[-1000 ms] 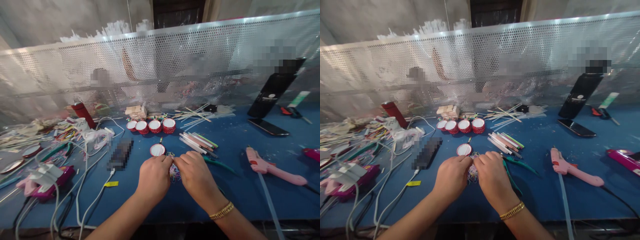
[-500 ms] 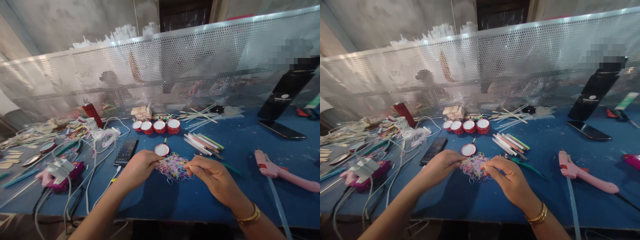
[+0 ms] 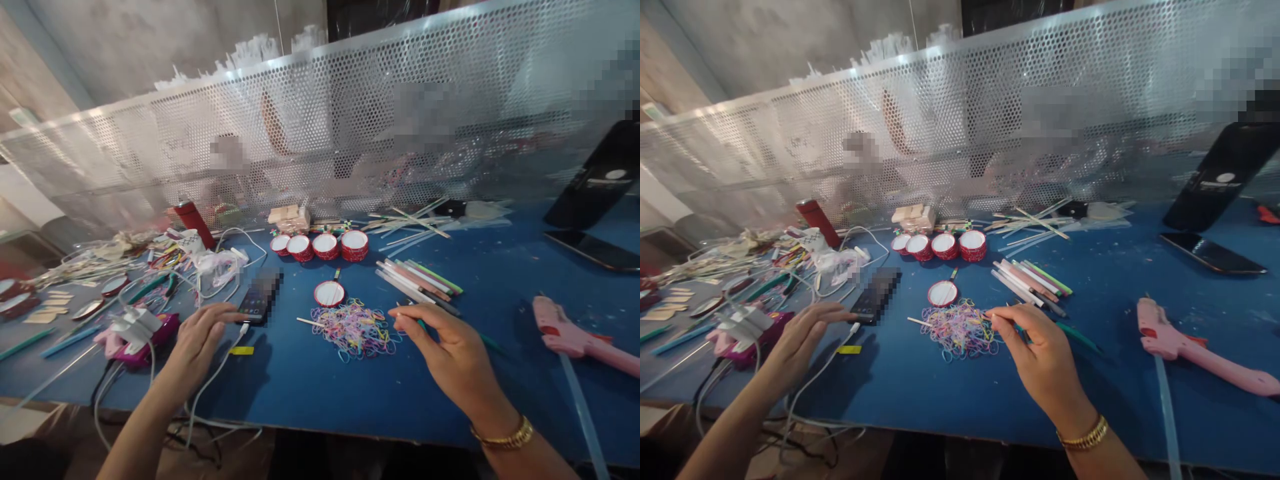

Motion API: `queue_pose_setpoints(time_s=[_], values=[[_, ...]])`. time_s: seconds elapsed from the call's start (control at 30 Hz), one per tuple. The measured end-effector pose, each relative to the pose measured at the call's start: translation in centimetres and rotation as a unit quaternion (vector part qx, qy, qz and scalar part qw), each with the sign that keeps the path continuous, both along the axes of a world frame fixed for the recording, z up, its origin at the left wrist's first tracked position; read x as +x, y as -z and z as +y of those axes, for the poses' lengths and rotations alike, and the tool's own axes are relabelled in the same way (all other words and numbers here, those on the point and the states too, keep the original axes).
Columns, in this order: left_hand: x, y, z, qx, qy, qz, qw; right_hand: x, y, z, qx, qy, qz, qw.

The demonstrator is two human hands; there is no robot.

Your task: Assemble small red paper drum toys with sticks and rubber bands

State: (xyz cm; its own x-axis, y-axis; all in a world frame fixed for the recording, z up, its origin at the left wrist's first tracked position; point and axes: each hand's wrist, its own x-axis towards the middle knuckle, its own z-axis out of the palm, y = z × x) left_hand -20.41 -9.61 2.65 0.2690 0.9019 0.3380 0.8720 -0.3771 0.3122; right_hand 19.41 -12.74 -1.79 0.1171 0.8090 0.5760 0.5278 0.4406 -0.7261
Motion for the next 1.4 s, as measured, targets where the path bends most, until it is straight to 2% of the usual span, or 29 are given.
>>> queue_pose_setpoints(time_s=[0.17, 0.3, 0.6, 0.77, 0.87, 0.93, 1.13, 1.23, 1.4], values=[[-0.8, 1.6, -0.7, 0.013, -0.02, 0.075, 0.997, 0.0, -0.1, -0.2, 0.006, 0.009, -0.005, 1.0], [-0.8, 1.6, -0.3, 0.036, -0.02, 0.093, 0.995, 0.2, 0.2, -0.3, 0.008, 0.007, -0.002, 1.0], [0.3, 1.6, 0.0, 0.016, -0.002, 0.12, 0.993, 0.3, 0.4, -0.3, 0.003, 0.005, 0.007, 1.0], [0.7, 1.6, 0.9, 0.012, -0.045, 0.154, 0.987, 0.3, 0.5, -0.3, 0.002, 0.007, 0.007, 1.0], [0.6, 1.3, 1.9, 0.047, -0.101, 0.171, 0.979, 0.3, 0.5, -0.3, 0.004, 0.011, 0.006, 1.0], [0.3, 1.1, 2.4, 0.065, -0.112, 0.165, 0.978, 0.3, 0.4, -0.3, 0.003, 0.015, 0.006, 1.0], [0.8, 1.1, 2.1, 0.05, -0.037, 0.161, 0.985, 0.3, 0.2, -0.4, 0.0, 0.021, 0.004, 1.0], [1.6, 1.1, 2.2, 0.041, -0.021, 0.172, 0.984, 0.3, 0.2, -0.4, -0.003, 0.02, -0.001, 1.0], [2.5, -0.2, 4.7, 0.026, -0.005, 0.194, 0.981, 0.2, 0.3, -0.4, 0.001, 0.022, -0.002, 1.0]])
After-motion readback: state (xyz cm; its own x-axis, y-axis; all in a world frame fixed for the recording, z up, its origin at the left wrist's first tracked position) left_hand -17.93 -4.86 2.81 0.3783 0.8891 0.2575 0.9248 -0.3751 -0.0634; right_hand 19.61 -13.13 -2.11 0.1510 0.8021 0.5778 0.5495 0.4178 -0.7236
